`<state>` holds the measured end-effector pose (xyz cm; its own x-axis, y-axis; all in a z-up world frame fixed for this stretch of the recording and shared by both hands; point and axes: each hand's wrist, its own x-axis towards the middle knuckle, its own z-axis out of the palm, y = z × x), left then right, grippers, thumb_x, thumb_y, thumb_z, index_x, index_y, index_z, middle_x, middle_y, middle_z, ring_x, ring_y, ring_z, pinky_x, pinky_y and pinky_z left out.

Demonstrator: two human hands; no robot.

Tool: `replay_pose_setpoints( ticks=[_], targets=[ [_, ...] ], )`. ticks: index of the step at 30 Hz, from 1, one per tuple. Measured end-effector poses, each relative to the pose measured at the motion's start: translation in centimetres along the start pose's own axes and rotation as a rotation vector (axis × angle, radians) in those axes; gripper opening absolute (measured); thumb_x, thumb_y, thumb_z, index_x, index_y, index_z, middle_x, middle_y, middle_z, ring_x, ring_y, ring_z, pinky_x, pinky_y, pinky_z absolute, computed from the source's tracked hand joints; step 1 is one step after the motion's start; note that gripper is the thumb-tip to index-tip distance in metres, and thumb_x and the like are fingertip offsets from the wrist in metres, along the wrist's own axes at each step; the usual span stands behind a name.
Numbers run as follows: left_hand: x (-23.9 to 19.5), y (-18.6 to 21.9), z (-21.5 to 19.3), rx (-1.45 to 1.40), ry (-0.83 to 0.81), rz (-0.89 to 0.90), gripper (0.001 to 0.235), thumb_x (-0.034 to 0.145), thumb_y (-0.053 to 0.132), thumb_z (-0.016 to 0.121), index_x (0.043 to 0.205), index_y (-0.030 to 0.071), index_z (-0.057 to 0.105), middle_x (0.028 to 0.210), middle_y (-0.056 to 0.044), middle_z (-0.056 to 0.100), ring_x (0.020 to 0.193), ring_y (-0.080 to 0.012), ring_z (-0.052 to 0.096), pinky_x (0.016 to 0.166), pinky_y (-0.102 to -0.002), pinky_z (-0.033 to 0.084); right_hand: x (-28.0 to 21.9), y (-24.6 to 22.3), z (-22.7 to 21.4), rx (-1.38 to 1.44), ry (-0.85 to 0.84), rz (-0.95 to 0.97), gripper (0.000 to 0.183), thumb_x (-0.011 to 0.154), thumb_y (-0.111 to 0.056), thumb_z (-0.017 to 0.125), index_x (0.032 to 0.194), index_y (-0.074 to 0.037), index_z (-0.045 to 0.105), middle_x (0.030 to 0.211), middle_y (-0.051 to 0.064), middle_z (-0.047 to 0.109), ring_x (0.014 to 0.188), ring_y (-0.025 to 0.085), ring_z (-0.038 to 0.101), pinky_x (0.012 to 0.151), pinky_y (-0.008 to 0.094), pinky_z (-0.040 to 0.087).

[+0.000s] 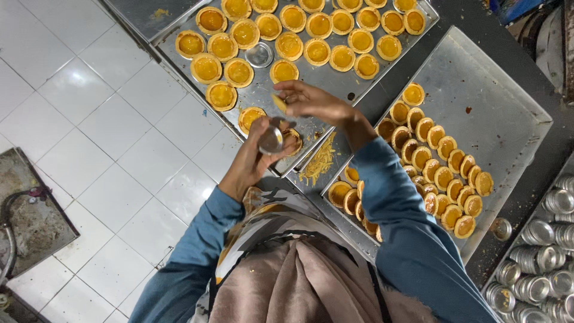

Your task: The person places small baked tarts into metal tins and then stacks them onto a tray.

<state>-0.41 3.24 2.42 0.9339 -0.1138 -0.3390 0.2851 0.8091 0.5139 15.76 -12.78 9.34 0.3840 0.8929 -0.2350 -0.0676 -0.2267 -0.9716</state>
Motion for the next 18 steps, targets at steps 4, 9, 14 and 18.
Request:
replay_pose_setpoints(
  ticks=[4, 9, 14, 18],
  targets=[
    [2.7, -0.8, 0.2, 0.011, -0.017, 0.031, 0.054, 0.101, 0.044, 0.062, 0.139, 0.015, 0.037, 0.149, -0.034, 0.039, 0.122, -0.0493, 0.063, 0.108, -0.058, 0.055, -1.2, 3.9, 0.1, -0.018, 0.052, -0.118, 0.078, 0.094, -0.026, 0.077, 0.158, -0.008, 0.035, 0.141, 0.026, 0.041, 0.134, 0.039, 0.038, 0.109, 0.055, 0.035],
    [1.8, -1.2, 1.7, -0.006, 0.116, -0.009, 0.034, 0.101, 0.036, 0.058, 0.127, 0.024, 0.041, 0.141, -0.018, 0.059, 0.114, -0.0397, 0.070, 0.106, -0.058, 0.056, -4.5, 5.5, -6.7, 0.055, 0.145, -0.337, 0.100, 0.089, -0.035, 0.084, 0.161, -0.002, 0.022, 0.141, 0.026, 0.046, 0.123, 0.036, 0.057, 0.100, 0.052, 0.051],
    [-1.7, -0.6, 3.1, -0.008, 0.150, -0.094, 0.031, 0.089, 0.033, 0.070, 0.111, 0.022, 0.052, 0.128, -0.017, 0.070, 0.106, -0.0404, 0.072, 0.096, -0.053, 0.059, -16.3, 4.9, -14.1, -0.298, 0.916, 0.066, 0.067, 0.091, -0.012, 0.079, 0.148, -0.014, 0.044, 0.133, 0.008, 0.051, 0.122, 0.026, 0.055, 0.102, 0.043, 0.054],
    [-4.0, -1.3, 3.9, 0.100, 0.201, -0.133, 0.034, 0.088, 0.041, 0.068, 0.109, 0.019, 0.052, 0.131, -0.017, 0.070, 0.102, -0.0346, 0.073, 0.096, -0.052, 0.059, -20.0, 6.5, -16.3, -0.611, 1.047, 0.403, 0.069, 0.090, -0.028, 0.077, 0.149, -0.013, 0.044, 0.133, 0.015, 0.041, 0.124, 0.034, 0.047, 0.100, 0.050, 0.043]
  ],
)
